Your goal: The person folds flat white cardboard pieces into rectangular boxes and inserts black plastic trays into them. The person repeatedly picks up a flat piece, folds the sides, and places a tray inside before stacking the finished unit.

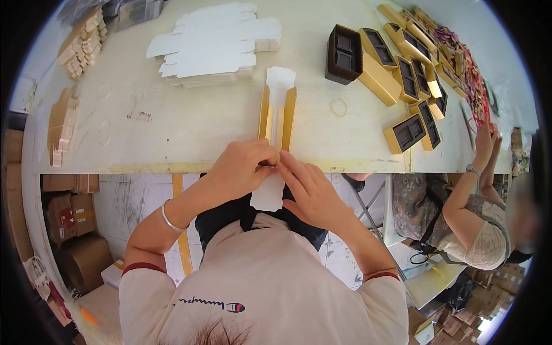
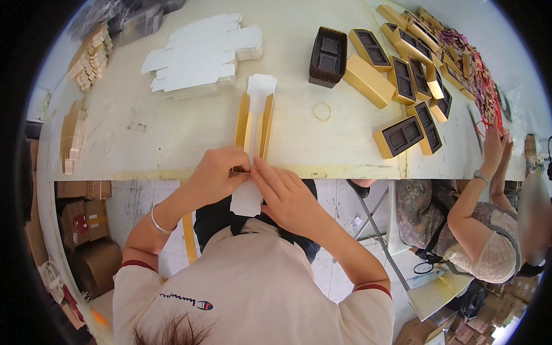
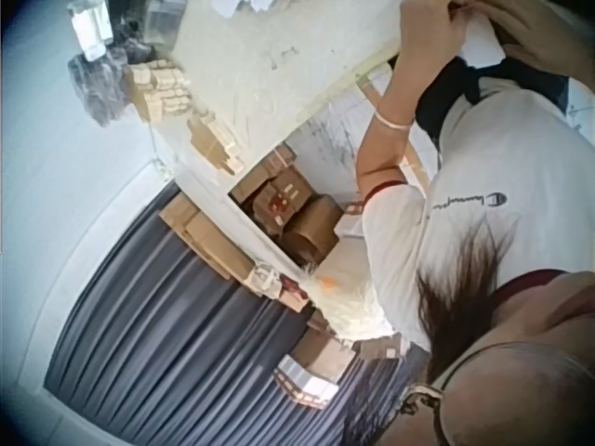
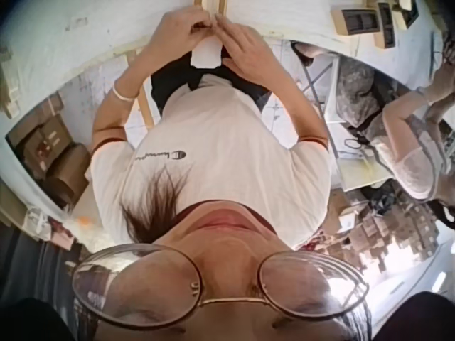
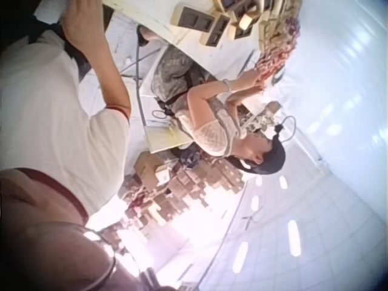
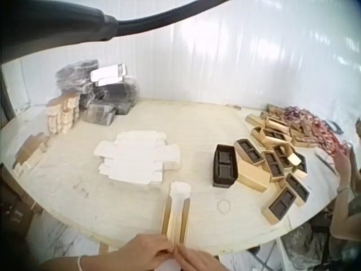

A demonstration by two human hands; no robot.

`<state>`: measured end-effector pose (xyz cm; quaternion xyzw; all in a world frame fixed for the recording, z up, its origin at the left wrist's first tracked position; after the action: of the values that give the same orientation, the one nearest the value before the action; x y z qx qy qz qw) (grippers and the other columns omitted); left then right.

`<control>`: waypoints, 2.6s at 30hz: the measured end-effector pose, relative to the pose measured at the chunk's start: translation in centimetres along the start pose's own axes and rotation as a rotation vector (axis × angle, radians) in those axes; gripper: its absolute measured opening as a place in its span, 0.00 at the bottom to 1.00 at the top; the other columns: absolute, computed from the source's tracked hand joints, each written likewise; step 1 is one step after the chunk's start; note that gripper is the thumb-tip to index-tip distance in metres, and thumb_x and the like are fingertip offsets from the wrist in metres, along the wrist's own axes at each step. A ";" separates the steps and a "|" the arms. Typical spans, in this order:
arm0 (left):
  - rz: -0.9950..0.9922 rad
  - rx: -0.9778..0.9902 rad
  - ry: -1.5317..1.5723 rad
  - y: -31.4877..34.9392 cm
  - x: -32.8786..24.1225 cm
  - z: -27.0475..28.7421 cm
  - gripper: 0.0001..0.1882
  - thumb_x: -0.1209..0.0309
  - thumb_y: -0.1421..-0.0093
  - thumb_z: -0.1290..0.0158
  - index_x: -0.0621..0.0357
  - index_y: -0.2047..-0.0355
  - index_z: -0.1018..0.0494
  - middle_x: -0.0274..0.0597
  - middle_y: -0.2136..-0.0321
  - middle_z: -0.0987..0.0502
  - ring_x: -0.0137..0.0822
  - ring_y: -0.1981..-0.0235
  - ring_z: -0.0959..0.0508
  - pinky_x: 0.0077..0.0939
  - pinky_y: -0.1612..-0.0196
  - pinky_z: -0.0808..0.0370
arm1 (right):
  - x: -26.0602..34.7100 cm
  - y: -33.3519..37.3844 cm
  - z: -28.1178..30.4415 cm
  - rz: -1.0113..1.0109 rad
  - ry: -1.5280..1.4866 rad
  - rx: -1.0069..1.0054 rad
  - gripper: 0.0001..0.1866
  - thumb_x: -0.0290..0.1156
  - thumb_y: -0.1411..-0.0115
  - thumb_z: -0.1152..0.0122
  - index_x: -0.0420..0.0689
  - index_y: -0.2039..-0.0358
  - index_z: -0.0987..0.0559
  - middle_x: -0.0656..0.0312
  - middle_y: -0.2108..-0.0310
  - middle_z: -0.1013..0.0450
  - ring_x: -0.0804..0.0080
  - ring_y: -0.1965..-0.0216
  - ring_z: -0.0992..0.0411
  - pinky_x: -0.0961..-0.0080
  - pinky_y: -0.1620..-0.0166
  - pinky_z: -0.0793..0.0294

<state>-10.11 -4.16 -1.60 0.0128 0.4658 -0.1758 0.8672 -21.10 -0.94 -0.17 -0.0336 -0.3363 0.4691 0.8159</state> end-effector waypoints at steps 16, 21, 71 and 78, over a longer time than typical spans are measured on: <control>0.170 0.140 0.317 0.8 1.5 -0.6 0.15 0.72 0.36 0.52 0.56 0.51 0.41 0.40 0.65 0.26 0.28 0.71 0.27 0.19 0.69 0.30 | -4.5 -0.4 -0.5 -0.380 -0.670 -0.362 0.09 0.16 0.45 0.40 0.37 0.62 0.24 0.54 0.61 0.29 0.66 0.70 0.29 0.76 0.67 0.28; 0.337 0.203 0.322 0.1 1.3 -0.5 0.16 0.74 0.37 0.51 0.57 0.51 0.41 0.41 0.67 0.27 0.28 0.78 0.28 0.18 0.75 0.31 | -2.4 -0.4 0.0 -0.195 -0.142 -0.316 0.14 0.18 0.48 0.36 0.38 0.59 0.24 0.54 0.58 0.30 0.61 0.66 0.27 0.70 0.66 0.25; -0.295 0.050 -0.261 2.3 -0.7 0.8 0.18 0.67 0.58 0.33 0.56 0.67 0.26 0.35 0.68 0.25 0.38 0.68 0.28 0.28 0.65 0.29 | -1.4 -3.0 -0.4 0.144 0.068 0.071 0.09 0.29 0.52 0.35 0.43 0.76 0.27 0.62 0.76 0.36 0.65 0.70 0.35 0.71 0.63 0.34; -0.135 -0.125 -0.234 1.6 -0.6 0.8 0.14 0.72 0.56 0.35 0.56 0.68 0.26 0.36 0.79 0.27 0.38 0.76 0.27 0.30 0.73 0.30 | -1.7 -2.7 -1.4 -0.009 -0.094 0.023 0.08 0.20 0.50 0.42 0.39 0.69 0.28 0.57 0.73 0.31 0.58 0.69 0.33 0.69 0.63 0.34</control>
<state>-9.30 -2.65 -0.86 -0.0929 0.3713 -0.2046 0.9009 -18.86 -3.47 -1.14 -0.0007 -0.3693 0.4702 0.8016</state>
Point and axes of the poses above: each hand's wrist, its own y-axis away from the middle knuckle, its own z-axis out of the back of the hand, x = y × z, the point moved 9 cm from there along -y, towards the middle knuckle
